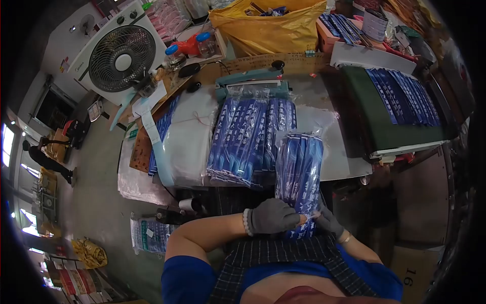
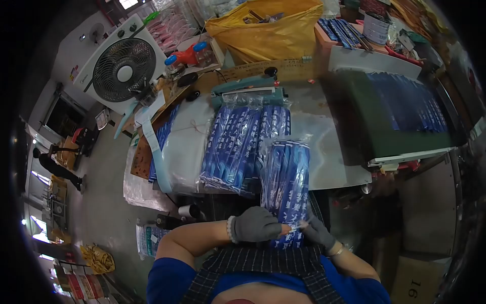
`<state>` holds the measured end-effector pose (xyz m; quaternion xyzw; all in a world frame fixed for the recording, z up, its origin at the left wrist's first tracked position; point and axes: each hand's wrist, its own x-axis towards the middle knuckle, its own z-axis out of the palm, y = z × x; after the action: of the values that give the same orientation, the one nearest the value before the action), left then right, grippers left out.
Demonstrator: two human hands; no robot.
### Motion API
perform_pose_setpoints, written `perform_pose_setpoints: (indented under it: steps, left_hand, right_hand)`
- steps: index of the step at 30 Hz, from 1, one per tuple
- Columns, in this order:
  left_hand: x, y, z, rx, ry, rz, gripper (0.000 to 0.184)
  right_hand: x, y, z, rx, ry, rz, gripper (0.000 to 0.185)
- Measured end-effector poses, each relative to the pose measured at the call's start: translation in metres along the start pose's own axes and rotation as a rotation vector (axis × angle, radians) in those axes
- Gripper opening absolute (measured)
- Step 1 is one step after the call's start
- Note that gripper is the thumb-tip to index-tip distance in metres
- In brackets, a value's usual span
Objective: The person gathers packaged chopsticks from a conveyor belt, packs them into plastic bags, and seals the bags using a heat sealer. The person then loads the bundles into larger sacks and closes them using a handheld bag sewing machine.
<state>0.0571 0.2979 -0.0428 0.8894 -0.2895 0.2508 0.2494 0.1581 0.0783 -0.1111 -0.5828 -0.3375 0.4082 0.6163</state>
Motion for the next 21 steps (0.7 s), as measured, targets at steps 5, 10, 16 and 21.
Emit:
perform_pose_setpoints:
  steps: [5,10,16,21]
  left_hand:
    - [0.052,-0.039,0.034,-0.769,0.167,-0.650,0.026]
    - [0.146,-0.075,-0.026,-0.970,0.420,-0.702,0.024]
    - [0.222,-0.082,-0.101,-0.798,0.547,-0.401,0.020]
    - [0.218,-0.073,-0.120,-0.178,-0.217,-0.316,0.023]
  right_hand:
    - [0.001,-0.035,-0.039,0.345,0.124,0.047,0.102]
    - [0.031,-0.150,-0.093,-0.636,0.119,-0.149,0.084]
    - [0.039,-0.254,-0.079,-0.949,0.672,-0.690,0.057]
    - [0.057,-0.256,-0.104,-1.116,0.577,-0.429,0.052]
